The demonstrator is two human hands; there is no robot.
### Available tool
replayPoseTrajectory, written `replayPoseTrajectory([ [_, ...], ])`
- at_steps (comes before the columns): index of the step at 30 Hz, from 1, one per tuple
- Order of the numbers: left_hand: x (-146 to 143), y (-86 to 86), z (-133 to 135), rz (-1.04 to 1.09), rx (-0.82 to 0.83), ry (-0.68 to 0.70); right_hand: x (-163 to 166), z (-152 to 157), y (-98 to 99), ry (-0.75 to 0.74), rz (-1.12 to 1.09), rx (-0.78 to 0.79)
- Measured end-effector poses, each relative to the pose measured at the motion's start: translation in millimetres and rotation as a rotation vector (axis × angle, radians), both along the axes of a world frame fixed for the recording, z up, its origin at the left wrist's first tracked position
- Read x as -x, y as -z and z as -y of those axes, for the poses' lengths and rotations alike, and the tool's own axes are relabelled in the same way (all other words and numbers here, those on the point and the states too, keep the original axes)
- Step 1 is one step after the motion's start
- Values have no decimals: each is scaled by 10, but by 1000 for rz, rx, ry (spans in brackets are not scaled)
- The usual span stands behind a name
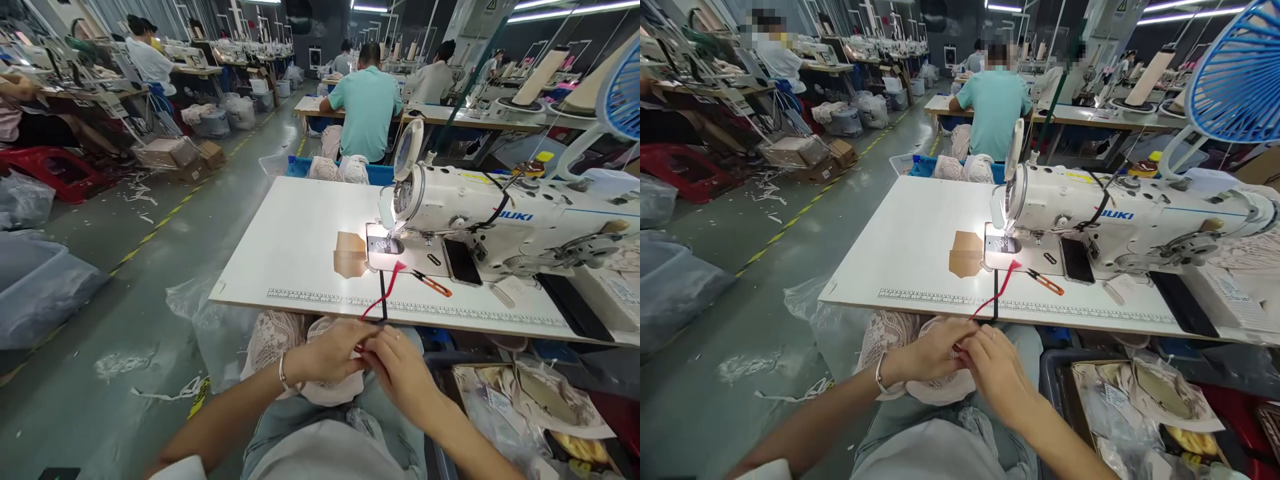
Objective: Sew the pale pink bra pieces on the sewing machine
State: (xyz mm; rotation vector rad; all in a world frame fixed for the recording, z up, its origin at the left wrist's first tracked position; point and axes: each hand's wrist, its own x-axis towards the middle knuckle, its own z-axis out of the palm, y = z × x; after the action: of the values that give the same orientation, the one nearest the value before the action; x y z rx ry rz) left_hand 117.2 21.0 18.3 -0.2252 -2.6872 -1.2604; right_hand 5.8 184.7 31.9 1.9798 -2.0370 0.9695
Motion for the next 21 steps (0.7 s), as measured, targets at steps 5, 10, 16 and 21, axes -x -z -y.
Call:
replayPoseTrajectory([
  [5,-392,-289,684,367,-40,13,35,-360,26,61,196,-101],
  [10,-774,-499,1218,480,260,-212,-372,-394,406,-107,565,-309],
  [16,-654,-43,889,561,426,-92,-1134,35,889,-491,824,-823],
  [21,-429,517,740,648,500,-29,-1279,325,1422,-484,708,-1030],
])
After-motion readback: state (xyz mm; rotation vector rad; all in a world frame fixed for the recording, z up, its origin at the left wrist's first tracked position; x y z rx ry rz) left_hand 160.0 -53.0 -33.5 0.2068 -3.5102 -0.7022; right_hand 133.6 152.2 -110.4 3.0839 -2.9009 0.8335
